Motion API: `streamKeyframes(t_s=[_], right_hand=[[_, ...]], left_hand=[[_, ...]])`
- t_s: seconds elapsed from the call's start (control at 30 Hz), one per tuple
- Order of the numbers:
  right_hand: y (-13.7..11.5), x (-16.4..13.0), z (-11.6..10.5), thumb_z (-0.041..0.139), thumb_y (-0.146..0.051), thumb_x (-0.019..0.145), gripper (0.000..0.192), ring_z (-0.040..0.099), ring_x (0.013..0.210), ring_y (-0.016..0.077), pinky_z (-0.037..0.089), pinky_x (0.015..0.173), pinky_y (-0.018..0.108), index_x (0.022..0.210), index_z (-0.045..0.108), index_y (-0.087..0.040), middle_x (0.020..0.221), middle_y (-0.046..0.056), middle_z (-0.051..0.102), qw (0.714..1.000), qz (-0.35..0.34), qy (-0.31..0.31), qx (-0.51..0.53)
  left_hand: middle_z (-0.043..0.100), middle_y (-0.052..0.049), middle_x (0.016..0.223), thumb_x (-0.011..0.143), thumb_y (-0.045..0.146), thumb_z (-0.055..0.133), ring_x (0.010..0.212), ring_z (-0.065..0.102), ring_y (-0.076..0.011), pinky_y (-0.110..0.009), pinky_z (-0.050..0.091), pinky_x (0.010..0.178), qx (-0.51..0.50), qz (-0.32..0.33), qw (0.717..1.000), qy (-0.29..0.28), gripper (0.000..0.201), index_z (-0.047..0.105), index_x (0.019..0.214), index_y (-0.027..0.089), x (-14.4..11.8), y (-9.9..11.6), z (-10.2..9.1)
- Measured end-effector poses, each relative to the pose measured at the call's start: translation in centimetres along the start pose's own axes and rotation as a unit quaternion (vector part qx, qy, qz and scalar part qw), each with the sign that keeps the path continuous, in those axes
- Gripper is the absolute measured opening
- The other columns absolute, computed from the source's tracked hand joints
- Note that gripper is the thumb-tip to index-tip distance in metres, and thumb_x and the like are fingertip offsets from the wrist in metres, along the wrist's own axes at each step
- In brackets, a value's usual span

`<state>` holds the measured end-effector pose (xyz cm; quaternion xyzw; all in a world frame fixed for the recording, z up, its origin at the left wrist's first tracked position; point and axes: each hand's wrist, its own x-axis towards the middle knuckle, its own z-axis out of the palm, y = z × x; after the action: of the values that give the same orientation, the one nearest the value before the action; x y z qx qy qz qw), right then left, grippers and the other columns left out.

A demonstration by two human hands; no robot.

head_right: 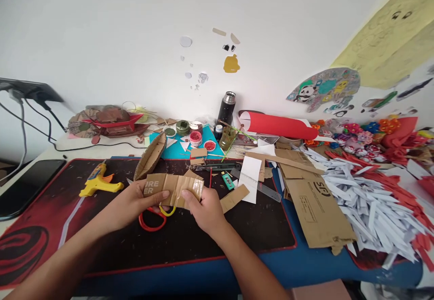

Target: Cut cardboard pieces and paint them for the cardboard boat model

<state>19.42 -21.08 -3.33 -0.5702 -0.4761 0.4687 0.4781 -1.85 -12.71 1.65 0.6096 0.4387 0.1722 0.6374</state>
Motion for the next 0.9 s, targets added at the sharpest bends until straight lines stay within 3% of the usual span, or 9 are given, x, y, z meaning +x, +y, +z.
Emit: streamKeyframes(t_s=[0.1, 0.17, 0.43, 0.6, 0.7, 0.77, 0.9], right_hand=[[-0.3, 0.0, 0.2, 0.067, -0.074, 0.098, 0.058, 0.048, 0.046, 0.0139, 0.038, 0.047, 0.026, 0.076, 0.068, -0.020, 0.050, -0.004, 0.051, 0.999, -0.003, 0.003, -0.035], [-0.4, 0.0, 0.4, 0.069, -0.073, 0.097, 0.057, 0.048, 0.046, 0.0136, 0.037, 0.046, 0.026, 0.075, 0.068, -0.020, 0.050, -0.004, 0.051, 0.999, -0.001, 0.003, -0.032], [0.9, -0.2, 1.7, 0.070, -0.072, 0.097, 0.057, 0.045, 0.044, 0.0130, 0.034, 0.044, 0.026, 0.069, 0.063, -0.022, 0.050, -0.003, 0.051, 1.000, 0.022, 0.009, 0.018], [2.0, -0.8, 1.4, 0.070, -0.073, 0.096, 0.056, 0.043, 0.042, 0.0125, 0.032, 0.041, 0.026, 0.072, 0.066, -0.022, 0.050, -0.003, 0.051, 0.999, 0.038, 0.001, 0.013], [2.2, -1.2, 0.8, 0.074, -0.072, 0.093, 0.055, 0.047, 0.043, 0.0133, 0.034, 0.042, 0.026, 0.075, 0.069, -0.020, 0.053, -0.002, 0.055, 0.997, 0.062, -0.050, 0.003], [2.1, -1.5, 0.4, 0.077, -0.071, 0.092, 0.053, 0.051, 0.045, 0.0148, 0.038, 0.043, 0.027, 0.079, 0.074, -0.019, 0.055, -0.001, 0.058, 0.994, 0.081, -0.079, -0.003], [1.8, -1.7, 0.0, 0.079, -0.060, 0.095, 0.042, 0.067, 0.071, 0.0230, 0.053, 0.062, 0.031, 0.102, 0.083, -0.019, 0.084, 0.006, 0.077, 0.996, 0.042, -0.078, 0.008]], left_hand=[[0.085, -0.005, 0.096, 0.081, 0.059, 0.082, 0.090, 0.080, -0.0279, -0.037, 0.065, 0.079, 0.016, 0.015, 1.000, -0.013, 0.045, 0.077, 0.106, 0.022, -0.2, 0.0, -0.4], [0.084, -0.005, 0.097, 0.081, 0.057, 0.082, 0.087, 0.078, -0.0261, -0.035, 0.064, 0.076, 0.023, 0.022, 0.999, -0.010, 0.044, 0.077, 0.107, 0.022, -0.4, 0.1, -0.6], [0.073, -0.001, 0.070, 0.078, 0.057, 0.084, 0.061, 0.066, -0.0194, -0.032, 0.060, 0.061, -0.004, 0.022, 0.999, 0.046, 0.040, 0.071, 0.086, 0.021, -0.5, -1.2, 0.1], [0.081, -0.005, 0.084, 0.080, 0.062, 0.081, 0.077, 0.075, -0.0256, -0.035, 0.063, 0.073, 0.006, 0.010, 1.000, 0.002, 0.046, 0.078, 0.096, 0.020, -0.6, -1.8, 0.0], [0.084, -0.006, 0.103, 0.090, 0.061, 0.074, 0.093, 0.077, -0.0277, -0.034, 0.061, 0.082, 0.060, 0.037, 0.997, 0.002, 0.043, 0.083, 0.107, 0.022, -1.0, -1.4, -0.5], [0.084, -0.006, 0.106, 0.093, 0.061, 0.071, 0.093, 0.076, -0.0267, -0.032, 0.059, 0.080, 0.095, 0.050, 0.994, 0.000, 0.043, 0.084, 0.110, 0.023, -1.3, -1.1, -0.7], [0.084, -0.005, 0.101, 0.098, 0.058, 0.066, 0.089, 0.074, -0.0251, -0.031, 0.056, 0.077, 0.138, 0.061, 0.989, -0.008, 0.041, 0.083, 0.109, 0.023, -1.5, -1.2, -0.8]])
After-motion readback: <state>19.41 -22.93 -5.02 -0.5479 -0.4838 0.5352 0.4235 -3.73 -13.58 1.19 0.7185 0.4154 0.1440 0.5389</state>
